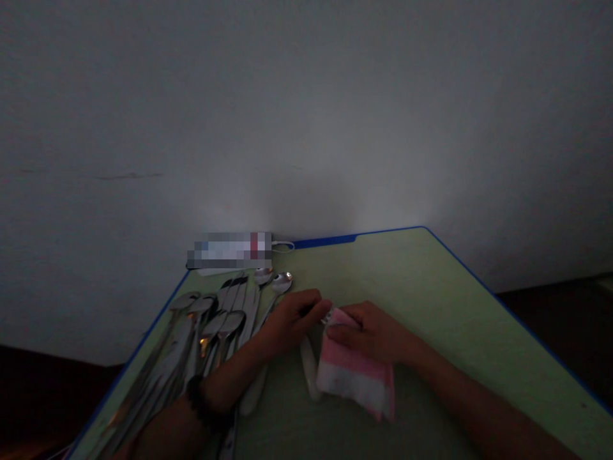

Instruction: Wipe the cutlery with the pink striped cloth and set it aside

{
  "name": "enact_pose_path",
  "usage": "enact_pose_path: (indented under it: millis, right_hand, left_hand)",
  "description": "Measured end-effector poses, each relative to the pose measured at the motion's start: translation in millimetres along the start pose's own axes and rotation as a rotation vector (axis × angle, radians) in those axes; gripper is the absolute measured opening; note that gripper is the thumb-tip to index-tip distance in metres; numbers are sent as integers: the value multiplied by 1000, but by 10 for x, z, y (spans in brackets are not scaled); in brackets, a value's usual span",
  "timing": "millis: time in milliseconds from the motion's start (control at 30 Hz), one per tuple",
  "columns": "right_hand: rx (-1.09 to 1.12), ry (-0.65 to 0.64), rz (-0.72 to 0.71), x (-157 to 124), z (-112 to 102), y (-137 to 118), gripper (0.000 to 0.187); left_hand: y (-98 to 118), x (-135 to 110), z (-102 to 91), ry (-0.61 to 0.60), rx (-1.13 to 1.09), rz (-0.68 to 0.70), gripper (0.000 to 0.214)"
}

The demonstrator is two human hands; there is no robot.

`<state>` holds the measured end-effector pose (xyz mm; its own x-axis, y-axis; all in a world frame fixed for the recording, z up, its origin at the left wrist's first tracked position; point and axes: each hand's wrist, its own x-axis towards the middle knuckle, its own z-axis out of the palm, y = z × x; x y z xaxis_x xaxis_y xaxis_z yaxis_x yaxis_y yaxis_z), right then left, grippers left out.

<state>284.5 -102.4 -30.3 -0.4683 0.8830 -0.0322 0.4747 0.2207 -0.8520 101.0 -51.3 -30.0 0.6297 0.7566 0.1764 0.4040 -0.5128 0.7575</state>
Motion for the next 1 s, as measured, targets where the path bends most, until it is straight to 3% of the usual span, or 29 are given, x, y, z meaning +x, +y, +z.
enact_pose_path:
  millis: [67,167,400,567,667,867,1000]
  right_hand:
    - [-48,81,25,13,86,-40,35]
    - [-11,96,70,28,136,-60,44]
    - [237,-51,111,14,-53,74,42]
    - [193,-200,-36,-15,-159,105,26]
    - [105,-159,-30,-12,-100,49,26]
    - [-102,31,41,7,114,-59,45]
    - [-103,-9,30,-5,83,-65,48]
  left_hand:
    - [-4,0,2,-4,12,0,31]
    - [-15,-2,9,-1,21,-1,31]
    - [-14,-7,6,41,32,8,33]
    - [-2,-5,-1,61,33,8,33]
    - [-29,-7,7,43,41,11,33]
    - [-68,-14,18,-2,54,17,33]
    - [-46,-12,11,-6,57,16,34]
